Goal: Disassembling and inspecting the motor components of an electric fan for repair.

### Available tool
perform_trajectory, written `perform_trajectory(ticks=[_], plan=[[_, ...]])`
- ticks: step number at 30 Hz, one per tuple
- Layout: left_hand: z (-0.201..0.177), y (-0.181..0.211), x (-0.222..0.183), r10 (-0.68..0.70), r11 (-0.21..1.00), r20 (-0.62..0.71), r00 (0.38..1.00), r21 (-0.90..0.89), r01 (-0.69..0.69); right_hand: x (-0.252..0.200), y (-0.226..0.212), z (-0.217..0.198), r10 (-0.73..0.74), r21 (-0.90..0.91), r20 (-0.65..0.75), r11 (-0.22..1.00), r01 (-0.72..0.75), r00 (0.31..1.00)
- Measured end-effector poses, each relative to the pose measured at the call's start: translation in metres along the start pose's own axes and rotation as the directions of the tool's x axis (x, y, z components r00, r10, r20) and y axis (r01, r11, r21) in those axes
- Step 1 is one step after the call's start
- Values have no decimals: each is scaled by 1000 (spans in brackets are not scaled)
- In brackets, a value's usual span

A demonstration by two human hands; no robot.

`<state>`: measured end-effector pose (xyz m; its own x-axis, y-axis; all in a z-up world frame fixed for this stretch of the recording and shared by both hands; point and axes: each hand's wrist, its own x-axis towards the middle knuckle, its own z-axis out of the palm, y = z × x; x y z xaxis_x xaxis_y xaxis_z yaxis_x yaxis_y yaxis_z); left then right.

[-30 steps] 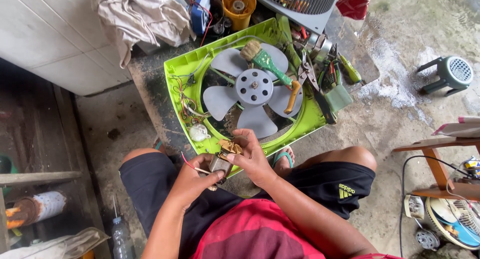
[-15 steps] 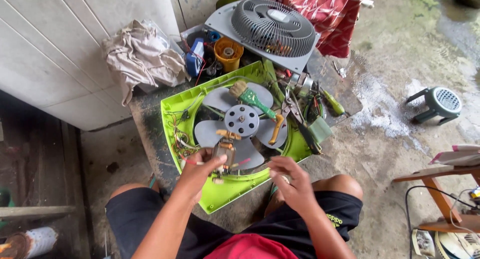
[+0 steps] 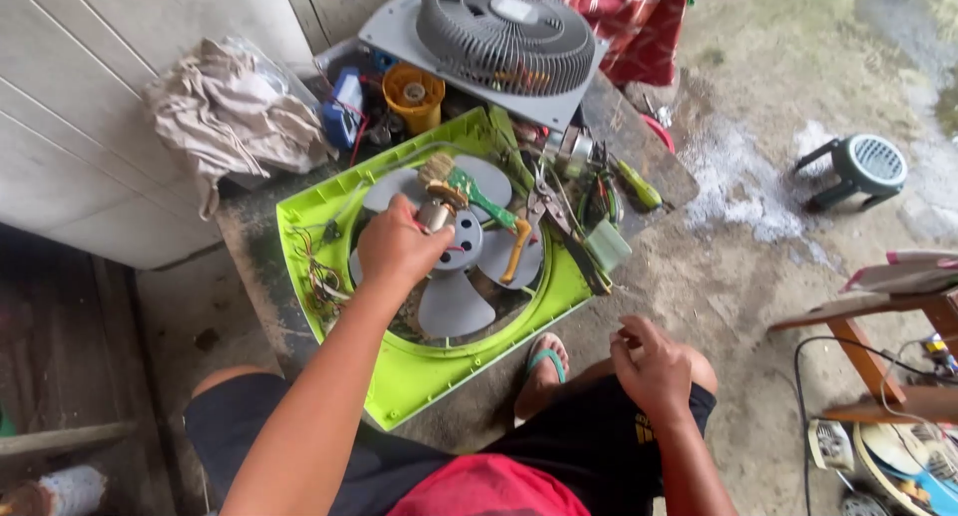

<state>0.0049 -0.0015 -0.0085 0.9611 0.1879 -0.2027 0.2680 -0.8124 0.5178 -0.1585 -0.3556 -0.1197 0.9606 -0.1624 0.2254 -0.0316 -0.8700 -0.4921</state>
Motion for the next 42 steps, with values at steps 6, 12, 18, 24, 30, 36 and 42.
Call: perform_trajectory(ticks=[6, 12, 18, 24, 30, 36, 42], plan=[[-16, 22, -16, -27, 999, 40, 999, 39, 26, -2, 12, 0, 56, 3, -64, 998, -56, 996], [-27, 14, -10, 35, 999, 107, 994, -22, -33, 5, 6, -4, 49, -135, 34, 990, -44, 998], [17, -14, 7, -102, 653, 102, 990, -743, 144, 6, 3, 9, 43, -145, -51, 988, -50, 998], [48, -18, 12, -150, 474, 174, 973, -852, 225, 0, -11, 1, 63, -123, -24, 990, -65, 998], [67, -22, 22, -153, 397, 170, 974, -892, 218, 3, -8, 3, 28, -172, -1, 985, -28, 1000], [43, -9, 1, -185, 568, 121, 975, -797, 207, 10, -18, 7, 20, -180, 45, 984, -11, 999], [58, -26, 13, -162, 398, 165, 973, -892, 217, 9, -29, 0, 46, -224, 131, 974, -16, 990]])
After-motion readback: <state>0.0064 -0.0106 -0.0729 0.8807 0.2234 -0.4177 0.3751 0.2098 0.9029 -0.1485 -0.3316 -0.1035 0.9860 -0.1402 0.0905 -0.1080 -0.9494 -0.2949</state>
